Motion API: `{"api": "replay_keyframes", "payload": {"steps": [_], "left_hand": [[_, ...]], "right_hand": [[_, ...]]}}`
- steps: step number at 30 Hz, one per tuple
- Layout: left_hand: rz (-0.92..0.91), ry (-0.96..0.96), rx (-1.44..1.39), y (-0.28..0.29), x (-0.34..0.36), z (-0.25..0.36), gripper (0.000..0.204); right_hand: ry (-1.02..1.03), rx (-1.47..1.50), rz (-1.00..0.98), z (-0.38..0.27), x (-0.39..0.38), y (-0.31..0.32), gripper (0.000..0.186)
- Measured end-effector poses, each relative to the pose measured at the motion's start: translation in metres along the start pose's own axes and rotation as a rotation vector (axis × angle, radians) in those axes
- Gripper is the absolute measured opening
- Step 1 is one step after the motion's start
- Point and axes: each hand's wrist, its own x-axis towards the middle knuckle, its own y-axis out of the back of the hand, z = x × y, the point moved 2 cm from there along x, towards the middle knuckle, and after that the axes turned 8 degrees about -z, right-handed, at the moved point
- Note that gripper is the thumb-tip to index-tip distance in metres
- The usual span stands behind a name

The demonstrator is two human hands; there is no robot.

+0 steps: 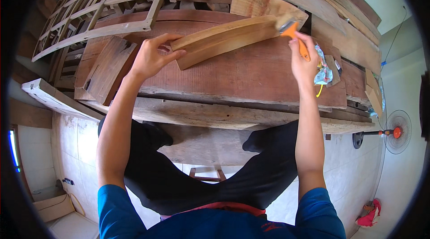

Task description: Apply clear finish or varnish to a piece of wood using a paintbrush.

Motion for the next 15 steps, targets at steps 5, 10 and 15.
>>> {"api": "replay_keyframes", "payload": {"steps": [5, 10, 15], "left_hand": [[-0.010, 0.023, 0.091, -0.003, 0.002, -0.002, 0.052], [-0.009, 0.103, 0.041, -0.004, 0.003, -0.008, 0.054], [-0.015, 0.097, 0.011, -0.008, -0.001, -0.013, 0.055]], "right_hand": [[0.011, -0.075, -0.046, -0.003, -0.008, -0.007, 0.025], [0.082, 0.300, -0.314, -0.073, -0.047, -0.068, 0.021], [0.343, 0.299, -0.491, -0.112, -0.066, -0.087, 0.026]]}}
